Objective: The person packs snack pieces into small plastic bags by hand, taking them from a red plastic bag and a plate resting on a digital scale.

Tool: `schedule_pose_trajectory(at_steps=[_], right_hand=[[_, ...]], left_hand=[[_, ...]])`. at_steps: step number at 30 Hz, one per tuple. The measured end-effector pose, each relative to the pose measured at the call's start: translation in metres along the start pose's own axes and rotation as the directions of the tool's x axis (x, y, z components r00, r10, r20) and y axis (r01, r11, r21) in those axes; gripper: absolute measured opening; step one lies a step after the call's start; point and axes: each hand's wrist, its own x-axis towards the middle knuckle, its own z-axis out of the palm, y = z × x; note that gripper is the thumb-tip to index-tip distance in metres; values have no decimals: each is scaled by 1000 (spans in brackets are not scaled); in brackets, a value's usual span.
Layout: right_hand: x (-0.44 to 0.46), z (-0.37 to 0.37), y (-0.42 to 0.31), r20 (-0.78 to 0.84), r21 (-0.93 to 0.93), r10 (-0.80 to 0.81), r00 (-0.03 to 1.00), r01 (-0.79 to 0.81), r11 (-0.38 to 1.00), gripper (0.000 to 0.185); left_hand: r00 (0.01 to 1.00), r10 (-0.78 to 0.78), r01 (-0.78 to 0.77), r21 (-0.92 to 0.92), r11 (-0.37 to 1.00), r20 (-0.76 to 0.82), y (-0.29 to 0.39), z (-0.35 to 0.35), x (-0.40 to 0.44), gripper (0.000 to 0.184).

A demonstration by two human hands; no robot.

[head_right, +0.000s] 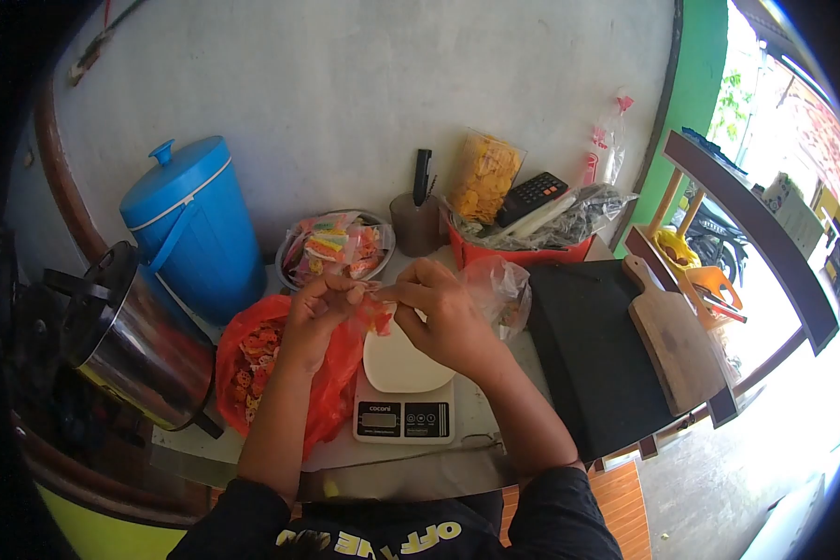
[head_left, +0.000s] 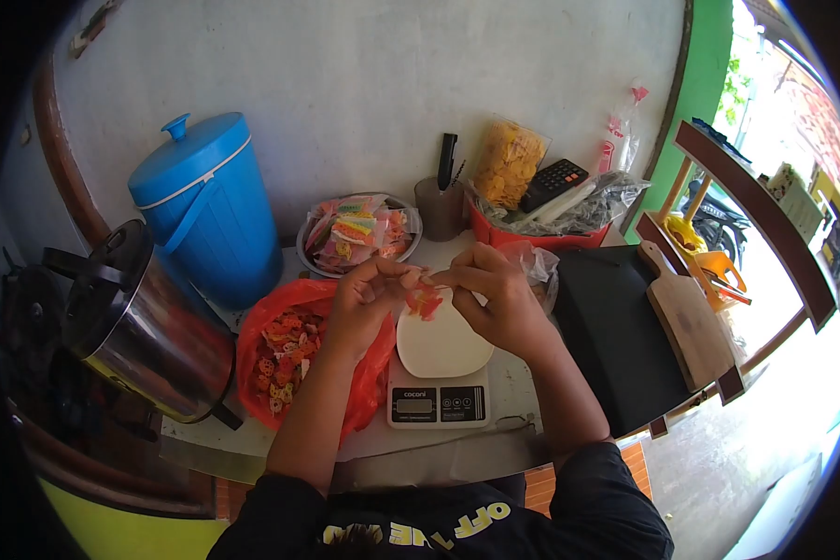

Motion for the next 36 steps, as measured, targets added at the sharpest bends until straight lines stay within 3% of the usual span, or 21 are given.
schedule_pose_trajectory(at_steps=[7, 10, 13, 16, 19, 22, 25, 28, 36], right_hand=[[-3, -1, -2, 131, -28, 27, 991, -24, 999, 21], [-4, -1, -1, 83, -29, 22, 996, -20, 999, 14], [-1, 0, 4, 85, 53, 36, 996, -41, 998, 12], [-1, 4, 4, 76, 226, 246, 966, -257, 940, 17], [-1, 10, 10, -19, 445, 358, 934, -313, 839, 18], [1, 4, 7, -18, 386, 379, 925, -344, 856, 19], [1, 3, 14, 32, 236, 362, 932, -359, 903, 20], [1, 6, 15, 7, 275, 378, 926, -365, 889, 15], [5, 13, 17, -20, 219, 191, 981, -182, 959, 13]], left_hand=[[1000, 1, 0, -39, 999, 28, -9, 4, -2, 10], [1000, -7, 7, -32, 999, 10, -12, 5, -1, 11], [998, 48, -46, 85, 995, -27, -19, 1, 0, 13], [998, 53, -55, -47, 997, -37, -15, 8, -1, 15], [998, 14, -13, 13, 1000, -64, -4, 15, -3, 16], [996, 85, -84, 47, 995, -17, -10, 8, -2, 16], [992, 94, -84, 123, 989, -79, -9, 6, -5, 12], [991, 94, -82, 114, 990, -98, -11, 3, -5, 10], [986, 132, -125, 67, 990, -105, -12, 5, -3, 11]])
